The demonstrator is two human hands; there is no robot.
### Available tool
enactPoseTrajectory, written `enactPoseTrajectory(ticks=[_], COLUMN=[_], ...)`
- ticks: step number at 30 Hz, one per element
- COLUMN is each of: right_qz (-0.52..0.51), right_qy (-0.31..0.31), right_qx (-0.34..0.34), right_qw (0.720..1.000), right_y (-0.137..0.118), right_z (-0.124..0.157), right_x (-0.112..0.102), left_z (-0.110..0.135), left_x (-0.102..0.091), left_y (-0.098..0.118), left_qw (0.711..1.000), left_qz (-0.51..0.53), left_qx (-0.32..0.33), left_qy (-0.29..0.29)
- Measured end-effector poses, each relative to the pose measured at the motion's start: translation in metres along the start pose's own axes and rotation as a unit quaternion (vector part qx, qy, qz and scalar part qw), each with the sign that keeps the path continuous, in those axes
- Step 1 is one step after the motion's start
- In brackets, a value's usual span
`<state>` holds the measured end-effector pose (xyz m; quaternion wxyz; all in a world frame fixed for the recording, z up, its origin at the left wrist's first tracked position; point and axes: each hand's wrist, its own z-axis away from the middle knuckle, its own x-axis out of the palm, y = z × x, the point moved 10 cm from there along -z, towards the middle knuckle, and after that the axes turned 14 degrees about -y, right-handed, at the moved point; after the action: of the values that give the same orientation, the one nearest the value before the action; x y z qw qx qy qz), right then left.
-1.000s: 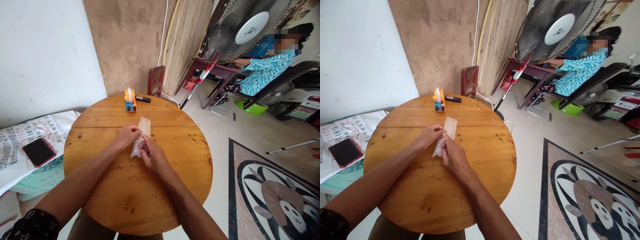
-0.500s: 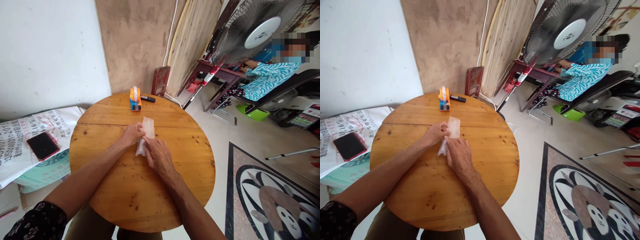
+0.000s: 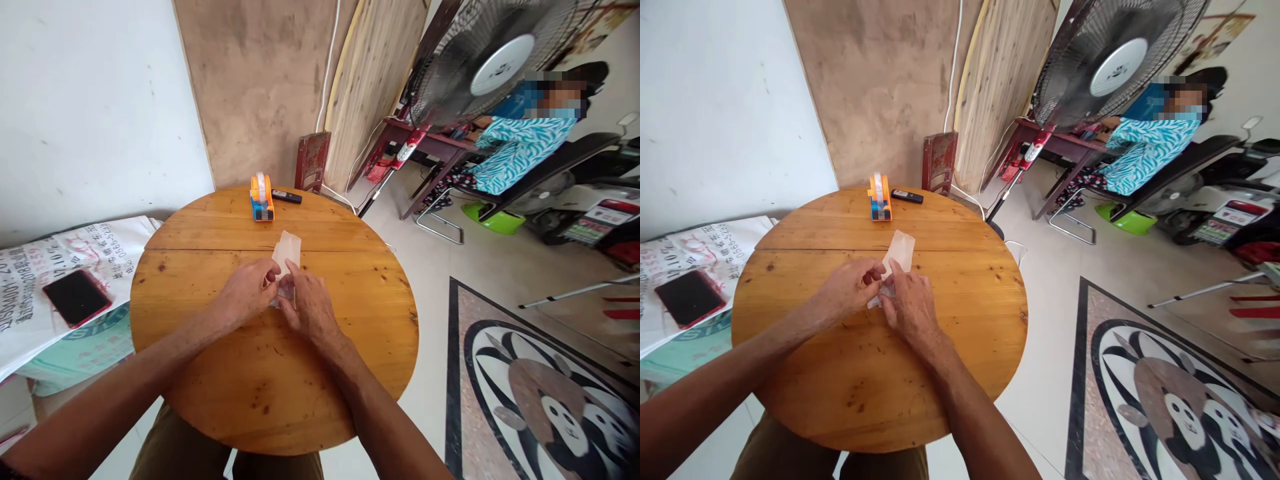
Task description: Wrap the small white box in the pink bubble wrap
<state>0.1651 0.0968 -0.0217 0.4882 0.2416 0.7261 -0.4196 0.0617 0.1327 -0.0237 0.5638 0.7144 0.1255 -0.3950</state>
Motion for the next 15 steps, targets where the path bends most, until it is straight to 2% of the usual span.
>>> enactPoseTrajectory(ticks=[2, 6, 12, 15], right_qz=[-0.017, -0.040, -0.138, -0.213], right_qy=[0.013, 0.034, 0.046, 0.050], right_qx=[-0.004, -0.019, -0.013, 0.014], right_qw=[1.000, 0.998, 0.989, 0.976], right_y=[0.003, 0.005, 0.013, 0.032], right_z=[0.002, 0.004, 0.004, -0.001], right_x=[-0.002, -0.006, -0.012, -0.020], left_z=[0.007, 0.015, 0.018, 0.018], left_x=[0.002, 0.007, 0.013, 0.014], left_y=[0.001, 0.010, 0.010, 0.013], left_qw=[0.999, 0.992, 0.989, 0.989], left_qz=[0.008, -0.016, -0.029, -0.054], left_qx=[0.016, 0.086, 0.107, 0.108], left_qy=[0.036, 0.092, 0.094, 0.088])
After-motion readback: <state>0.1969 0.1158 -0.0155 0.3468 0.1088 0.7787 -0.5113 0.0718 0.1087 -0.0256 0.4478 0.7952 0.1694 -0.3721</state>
